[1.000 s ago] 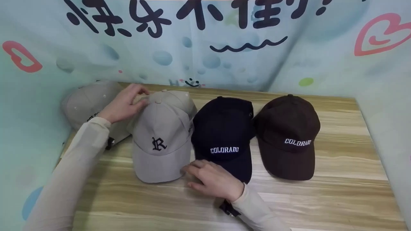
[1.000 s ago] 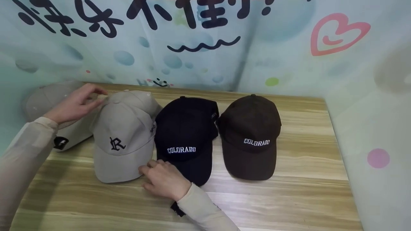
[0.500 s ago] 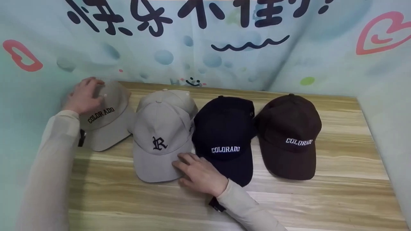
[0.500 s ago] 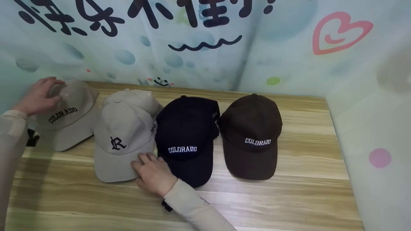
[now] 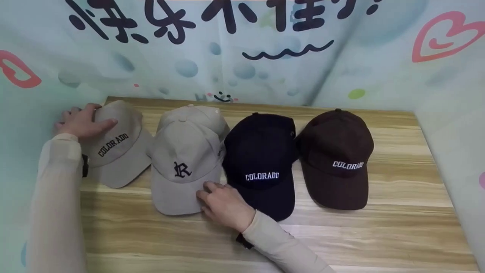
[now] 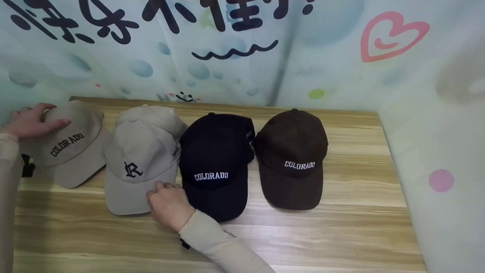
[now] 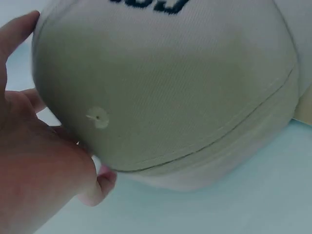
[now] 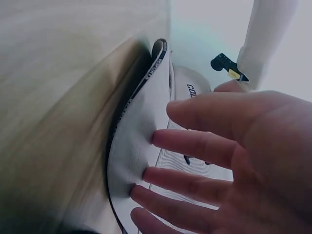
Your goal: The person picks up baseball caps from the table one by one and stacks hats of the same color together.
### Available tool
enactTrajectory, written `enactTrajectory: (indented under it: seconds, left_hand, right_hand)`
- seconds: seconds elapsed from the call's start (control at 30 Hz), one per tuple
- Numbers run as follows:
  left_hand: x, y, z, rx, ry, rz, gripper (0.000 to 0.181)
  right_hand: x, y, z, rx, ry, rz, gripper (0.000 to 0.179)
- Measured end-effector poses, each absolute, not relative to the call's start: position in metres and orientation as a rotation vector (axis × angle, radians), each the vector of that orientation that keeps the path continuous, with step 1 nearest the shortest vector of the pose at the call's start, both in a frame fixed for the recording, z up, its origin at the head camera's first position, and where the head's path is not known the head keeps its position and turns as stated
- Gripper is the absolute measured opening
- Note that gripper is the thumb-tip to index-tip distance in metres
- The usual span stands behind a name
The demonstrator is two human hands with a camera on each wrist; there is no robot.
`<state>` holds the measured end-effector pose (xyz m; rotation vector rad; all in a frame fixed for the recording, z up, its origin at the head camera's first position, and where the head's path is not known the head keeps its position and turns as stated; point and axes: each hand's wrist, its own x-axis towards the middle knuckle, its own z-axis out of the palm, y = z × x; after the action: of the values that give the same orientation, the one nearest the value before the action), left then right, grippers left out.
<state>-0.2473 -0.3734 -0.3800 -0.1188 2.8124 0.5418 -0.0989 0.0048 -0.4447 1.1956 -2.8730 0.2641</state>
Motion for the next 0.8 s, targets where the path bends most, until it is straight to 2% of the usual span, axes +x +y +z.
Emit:
enactTrajectory:
  seconds: [0.13,0.5,0.8]
  left_hand:
    - [-0.243,-0.376,-0.374,-0.14,2.81,0.642,0.086]
    - [-0.238,-0.375,-0.329,-0.079,2.736,0.77,0.056]
    - [-0.235,-0.365,-0.311,0.03,2.938,0.751,0.033]
  right_hand:
    - [-0.099,0.002,-0.446,1.197,-2.859,0.264,0.026]
    - [-0.1,0.003,-0.448,1.206,-2.848,0.325,0.03]
    - [-0.102,0.006,-0.448,1.206,-2.927,0.365,0.034]
